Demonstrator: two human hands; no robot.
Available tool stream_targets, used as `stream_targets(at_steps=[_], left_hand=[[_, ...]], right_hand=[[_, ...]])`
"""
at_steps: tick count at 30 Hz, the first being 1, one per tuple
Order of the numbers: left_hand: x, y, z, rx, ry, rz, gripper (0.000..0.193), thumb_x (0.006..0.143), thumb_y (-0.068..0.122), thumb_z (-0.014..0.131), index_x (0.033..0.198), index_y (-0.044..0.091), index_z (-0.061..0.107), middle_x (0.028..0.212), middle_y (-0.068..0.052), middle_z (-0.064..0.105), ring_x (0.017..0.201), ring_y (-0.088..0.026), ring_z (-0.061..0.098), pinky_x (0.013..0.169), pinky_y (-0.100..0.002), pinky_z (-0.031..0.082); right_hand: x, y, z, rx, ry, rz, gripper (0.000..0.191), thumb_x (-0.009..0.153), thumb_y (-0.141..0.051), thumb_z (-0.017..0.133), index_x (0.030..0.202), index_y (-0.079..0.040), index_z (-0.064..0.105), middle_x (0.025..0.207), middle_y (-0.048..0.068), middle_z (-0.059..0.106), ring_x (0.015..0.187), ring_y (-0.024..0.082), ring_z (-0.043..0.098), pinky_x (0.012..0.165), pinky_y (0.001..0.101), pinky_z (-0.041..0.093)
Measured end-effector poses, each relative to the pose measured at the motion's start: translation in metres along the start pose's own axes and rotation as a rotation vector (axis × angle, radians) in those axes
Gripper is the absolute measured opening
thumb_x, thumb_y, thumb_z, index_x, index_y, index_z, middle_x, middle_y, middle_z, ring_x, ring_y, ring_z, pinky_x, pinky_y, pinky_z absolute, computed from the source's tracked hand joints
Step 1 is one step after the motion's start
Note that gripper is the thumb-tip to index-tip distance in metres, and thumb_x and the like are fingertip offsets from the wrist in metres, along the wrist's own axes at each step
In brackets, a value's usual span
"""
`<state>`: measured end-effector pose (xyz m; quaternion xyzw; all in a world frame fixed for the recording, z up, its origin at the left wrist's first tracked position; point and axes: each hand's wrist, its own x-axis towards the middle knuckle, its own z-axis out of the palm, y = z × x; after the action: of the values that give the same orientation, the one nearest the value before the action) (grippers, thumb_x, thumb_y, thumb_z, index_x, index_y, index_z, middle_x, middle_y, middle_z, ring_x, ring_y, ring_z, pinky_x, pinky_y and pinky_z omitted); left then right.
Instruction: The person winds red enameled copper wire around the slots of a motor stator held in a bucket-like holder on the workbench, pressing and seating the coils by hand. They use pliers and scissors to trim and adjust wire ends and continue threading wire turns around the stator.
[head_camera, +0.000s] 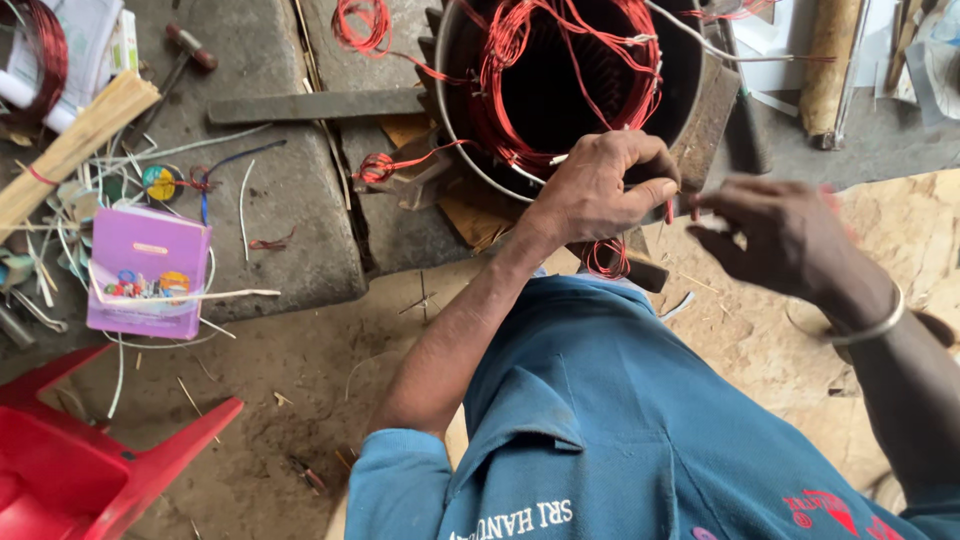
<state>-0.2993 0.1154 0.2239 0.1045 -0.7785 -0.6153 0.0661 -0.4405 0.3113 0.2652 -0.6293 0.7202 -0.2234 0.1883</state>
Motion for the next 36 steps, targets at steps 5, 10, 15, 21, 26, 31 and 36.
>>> stream_targets(at_steps=[5,10,15,21,26,31,36], left_hand=[[0.002,0.0,0.001,0.014,0.01,0.002,0.017,0.085,0.024,0.072,0.092,0.01,0.078,0.086,-0.006,0.077,0.078,-0.017,0.076,0.073,-0.033,0.061],[0.006,-0.005,0.002,0.092,0.01,-0.001,0.023,0.08,0.027,0.073,0.094,0.009,0.078,0.089,-0.009,0.078,0.083,-0.02,0.076,0.077,-0.036,0.06],[0.008,-0.005,0.004,0.085,-0.042,-0.109,0.025,0.074,0.024,0.067,0.09,0.008,0.079,0.084,-0.008,0.079,0.078,-0.019,0.079,0.076,-0.034,0.063],[0.009,0.0,0.0,0.052,0.023,-0.04,0.023,0.073,0.023,0.068,0.085,0.006,0.079,0.083,-0.007,0.08,0.08,-0.018,0.078,0.076,-0.033,0.061],[0.008,-0.003,0.0,0.021,0.012,-0.043,0.026,0.074,0.026,0.072,0.09,0.006,0.079,0.084,-0.007,0.079,0.08,-0.018,0.078,0.076,-0.033,0.061],[0.004,-0.001,-0.005,-0.014,-0.023,0.0,0.024,0.076,0.024,0.073,0.091,0.006,0.079,0.087,-0.007,0.079,0.085,-0.017,0.076,0.08,-0.032,0.06],[0.002,0.003,-0.009,0.006,-0.067,-0.078,0.025,0.077,0.025,0.077,0.096,0.009,0.078,0.081,-0.006,0.076,0.077,-0.017,0.071,0.071,-0.035,0.056]], right_hand=[[-0.002,-0.004,0.001,0.307,0.082,-0.093,0.025,0.088,-0.004,0.076,0.112,-0.011,0.075,0.079,0.003,0.064,0.064,0.01,0.06,0.055,0.0283,0.046],[0.006,-0.006,0.014,0.129,0.261,0.043,0.036,0.1,-0.002,0.076,0.136,-0.005,0.071,0.08,0.008,0.06,0.065,0.014,0.054,0.06,0.0274,0.042],[-0.024,0.02,0.015,0.986,0.312,0.507,0.035,0.111,-0.029,0.064,0.135,-0.003,0.066,0.08,0.004,0.056,0.061,0.011,0.046,0.058,0.0285,0.038],[-0.076,0.067,0.043,1.578,0.58,0.897,0.04,0.12,-0.041,0.042,0.114,-0.004,0.055,0.085,0.006,0.056,0.074,0.019,0.055,0.081,0.0382,0.051],[-0.073,0.066,0.047,1.514,0.493,0.626,0.045,0.116,-0.048,0.045,0.121,-0.005,0.059,0.081,0.006,0.056,0.075,0.024,0.061,0.075,0.0402,0.054],[-0.04,0.055,0.02,0.875,0.237,0.432,0.038,0.108,-0.023,0.055,0.141,-0.005,0.052,0.096,0.005,0.061,0.085,0.014,0.062,0.079,0.0318,0.053],[-0.01,0.028,0.034,0.337,0.03,0.285,0.025,0.106,-0.026,0.059,0.103,-0.002,0.065,0.075,0.01,0.06,0.065,0.022,0.06,0.061,0.0356,0.047]])
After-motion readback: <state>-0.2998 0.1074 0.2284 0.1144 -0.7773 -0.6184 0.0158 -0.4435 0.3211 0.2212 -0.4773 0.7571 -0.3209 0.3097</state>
